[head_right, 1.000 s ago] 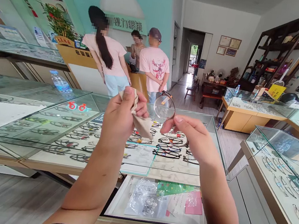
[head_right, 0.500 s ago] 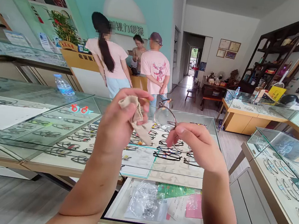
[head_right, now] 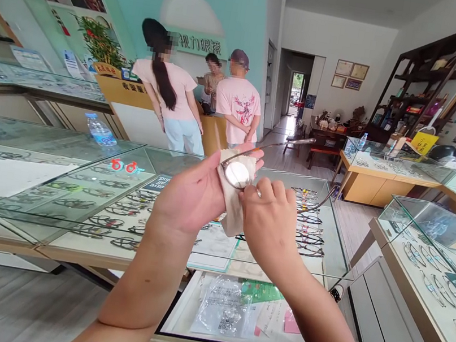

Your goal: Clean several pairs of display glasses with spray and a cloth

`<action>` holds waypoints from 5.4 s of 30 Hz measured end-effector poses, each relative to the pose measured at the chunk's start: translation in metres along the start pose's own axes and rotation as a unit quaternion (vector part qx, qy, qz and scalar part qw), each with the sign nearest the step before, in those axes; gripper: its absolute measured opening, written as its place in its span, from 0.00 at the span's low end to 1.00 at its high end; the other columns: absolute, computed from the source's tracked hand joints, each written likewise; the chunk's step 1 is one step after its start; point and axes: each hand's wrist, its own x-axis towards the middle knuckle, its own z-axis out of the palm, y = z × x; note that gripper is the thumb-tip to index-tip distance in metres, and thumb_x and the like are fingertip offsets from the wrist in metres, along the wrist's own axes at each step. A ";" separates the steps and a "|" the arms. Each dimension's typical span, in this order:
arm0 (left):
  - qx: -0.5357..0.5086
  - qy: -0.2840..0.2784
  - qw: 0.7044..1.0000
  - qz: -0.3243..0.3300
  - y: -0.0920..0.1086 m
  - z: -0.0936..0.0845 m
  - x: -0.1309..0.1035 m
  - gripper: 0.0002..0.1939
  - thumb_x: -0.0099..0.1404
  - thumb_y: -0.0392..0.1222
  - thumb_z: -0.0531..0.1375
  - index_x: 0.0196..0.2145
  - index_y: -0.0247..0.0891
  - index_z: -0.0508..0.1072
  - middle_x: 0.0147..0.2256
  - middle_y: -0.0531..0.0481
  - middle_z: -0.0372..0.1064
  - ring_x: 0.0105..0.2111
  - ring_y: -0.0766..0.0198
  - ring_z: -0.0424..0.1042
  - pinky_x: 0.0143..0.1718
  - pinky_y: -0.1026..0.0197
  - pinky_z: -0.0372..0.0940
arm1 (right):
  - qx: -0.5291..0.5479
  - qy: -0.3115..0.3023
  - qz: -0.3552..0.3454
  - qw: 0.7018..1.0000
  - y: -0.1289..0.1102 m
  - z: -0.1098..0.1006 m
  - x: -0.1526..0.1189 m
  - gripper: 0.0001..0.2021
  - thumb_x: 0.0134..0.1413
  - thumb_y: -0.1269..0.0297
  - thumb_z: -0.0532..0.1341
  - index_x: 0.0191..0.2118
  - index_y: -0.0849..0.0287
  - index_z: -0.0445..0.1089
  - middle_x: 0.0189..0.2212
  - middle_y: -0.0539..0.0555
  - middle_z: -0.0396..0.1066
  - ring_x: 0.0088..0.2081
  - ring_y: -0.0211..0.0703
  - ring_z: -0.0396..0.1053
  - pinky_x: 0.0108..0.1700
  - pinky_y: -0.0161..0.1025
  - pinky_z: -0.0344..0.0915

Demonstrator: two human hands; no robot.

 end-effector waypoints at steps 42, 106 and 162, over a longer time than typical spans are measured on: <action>0.388 0.094 0.762 0.510 0.005 -0.019 -0.003 0.26 0.59 0.59 0.78 0.53 0.54 0.82 0.38 0.52 0.79 0.39 0.56 0.77 0.41 0.48 0.71 | 0.351 0.196 0.001 0.916 0.069 -0.032 -0.008 0.24 0.64 0.50 0.70 0.62 0.47 0.71 0.56 0.58 0.77 0.57 0.58 0.76 0.55 0.57 0.74; 0.377 0.113 0.859 0.328 -0.002 -0.022 0.001 0.29 0.55 0.61 0.80 0.49 0.48 0.83 0.39 0.51 0.78 0.34 0.64 0.71 0.35 0.59 0.68 | 0.355 0.165 0.145 0.908 0.050 -0.042 -0.011 0.16 0.62 0.61 0.70 0.54 0.49 0.72 0.48 0.54 0.76 0.49 0.52 0.74 0.52 0.56 0.71; 0.376 0.151 0.800 0.441 -0.020 -0.012 0.008 0.31 0.62 0.60 0.76 0.58 0.50 0.76 0.50 0.49 0.78 0.35 0.64 0.72 0.35 0.59 0.67 | 0.246 0.311 0.053 0.916 0.046 -0.024 -0.008 0.24 0.62 0.63 0.70 0.61 0.41 0.70 0.53 0.55 0.72 0.54 0.56 0.73 0.51 0.58 0.75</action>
